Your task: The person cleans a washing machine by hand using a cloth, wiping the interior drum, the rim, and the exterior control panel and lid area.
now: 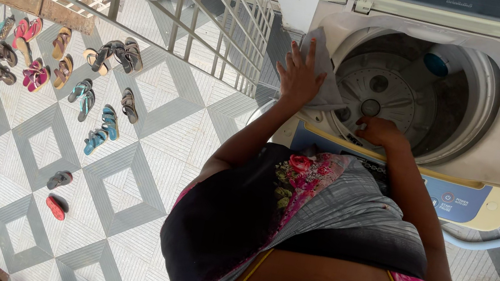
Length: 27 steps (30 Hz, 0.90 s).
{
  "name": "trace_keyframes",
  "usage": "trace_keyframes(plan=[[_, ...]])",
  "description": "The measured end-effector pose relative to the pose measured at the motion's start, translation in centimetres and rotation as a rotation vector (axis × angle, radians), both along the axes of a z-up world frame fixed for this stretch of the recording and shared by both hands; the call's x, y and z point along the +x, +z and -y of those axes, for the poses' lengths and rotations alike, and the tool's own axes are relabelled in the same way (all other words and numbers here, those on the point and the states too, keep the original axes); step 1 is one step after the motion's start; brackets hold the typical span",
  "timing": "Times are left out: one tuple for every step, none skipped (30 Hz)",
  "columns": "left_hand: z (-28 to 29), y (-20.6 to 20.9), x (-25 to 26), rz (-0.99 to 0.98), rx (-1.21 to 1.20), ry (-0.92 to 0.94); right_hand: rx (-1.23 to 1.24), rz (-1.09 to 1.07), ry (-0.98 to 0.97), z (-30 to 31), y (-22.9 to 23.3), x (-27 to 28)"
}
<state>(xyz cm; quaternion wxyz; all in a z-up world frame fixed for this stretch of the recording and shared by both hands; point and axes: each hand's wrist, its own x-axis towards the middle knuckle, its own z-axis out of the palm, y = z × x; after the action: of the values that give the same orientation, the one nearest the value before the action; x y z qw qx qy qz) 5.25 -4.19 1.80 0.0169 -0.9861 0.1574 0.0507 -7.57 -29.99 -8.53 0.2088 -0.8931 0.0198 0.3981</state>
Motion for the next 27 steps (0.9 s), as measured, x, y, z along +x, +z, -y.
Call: trace_keyframes(plan=[[-0.5,-1.0,0.5,0.188,-0.068,0.056,0.004,-0.002,0.003,-0.1,0.0,0.1],[-0.7,-2.0,1.4,0.376,-0.136,0.113,-0.024,-0.007,0.031,-0.1,-0.1,0.2],[-0.5,-3.0,2.6,0.373,-0.133,0.116,-0.053,-0.013,0.060,-0.1,-0.1,0.2],[-0.3,-3.8,4.0,0.046,-0.253,0.220,-0.050,-0.016,0.065,-0.3,-0.1,0.1],[0.2,-4.7,5.3,-0.283,-0.374,0.320,-0.041,-0.009,0.069,-0.2,0.0,0.2],[0.8,-5.3,6.2,-0.285,-0.377,0.325,-0.032,-0.001,0.073,-0.2,0.1,0.1],[1.8,-5.6,7.3,-0.059,-0.322,0.264,-0.038,0.003,0.073,-0.1,0.3,0.3],[2.6,-5.8,8.4,0.166,-0.263,0.200,-0.034,-0.011,0.054,-0.3,0.6,0.3],[3.4,-6.0,9.4,0.166,-0.269,0.199,-0.030,-0.030,0.034,-0.4,0.8,0.1],[4.1,-6.1,10.4,0.213,-0.223,0.184,-0.035,-0.030,0.032,-0.3,1.0,0.0],[4.6,-6.1,11.1,0.261,-0.176,0.170,-0.020,-0.063,-0.001,-0.3,1.2,0.0],[5.1,-6.1,11.7,0.261,-0.180,0.170,-0.005,-0.095,-0.035,-0.1,1.4,0.0],[5.4,-6.0,12.3,0.307,-0.132,0.158,-0.008,-0.094,-0.035,-0.1,1.5,0.1],[5.8,-5.8,12.6,0.354,-0.084,0.145,0.018,-0.070,-0.034,0.0,1.6,0.1],[5.8,-5.8,12.6,0.353,-0.083,0.148,0.046,-0.047,-0.031,-0.1,1.6,0.0],[5.8,-5.7,12.6,0.383,-0.092,0.135,0.046,-0.048,-0.028,0.0,1.5,-0.1],[5.6,-5.7,12.6,0.414,-0.098,0.121,0.054,-0.034,-0.032,0.0,1.4,0.0],[5.4,-5.8,12.2,0.415,-0.095,0.124,0.063,-0.019,-0.035,0.0,1.3,0.0],[5.3,-5.9,11.8,0.547,-0.075,0.046,0.064,-0.017,-0.035,0.0,1.3,0.0],[5.2,-6.0,11.5,0.679,-0.054,-0.033,0.055,-0.031,-0.046,-0.1,1.3,0.1],[5.2,-6.0,11.4,0.681,-0.056,-0.037,0.043,-0.046,-0.061,0.0,1.3,0.0],[4.9,-6.0,11.2,0.623,0.047,-0.076,0.043,-0.043,-0.065,0.0,1.3,0.0],[4.7,-6.1,11.1,0.563,0.150,-0.114,0.047,-0.045,-0.064,0.0,1.3,0.0],[4.6,-6.1,11.0,0.564,0.149,-0.118,0.051,-0.047,-0.062,0.0,1.3,0.0],[4.4,-6.0,11.1,0.523,0.133,-0.136,0.052,-0.046,-0.064,0.0,1.3,0.0],[4.3,-6.0,11.1,0.482,0.117,-0.154,0.051,-0.047,-0.057,0.0,1.3,0.1],[4.2,-5.9,11.0,0.482,0.117,-0.155,0.049,-0.048,-0.049,0.0,1.3,0.1]])
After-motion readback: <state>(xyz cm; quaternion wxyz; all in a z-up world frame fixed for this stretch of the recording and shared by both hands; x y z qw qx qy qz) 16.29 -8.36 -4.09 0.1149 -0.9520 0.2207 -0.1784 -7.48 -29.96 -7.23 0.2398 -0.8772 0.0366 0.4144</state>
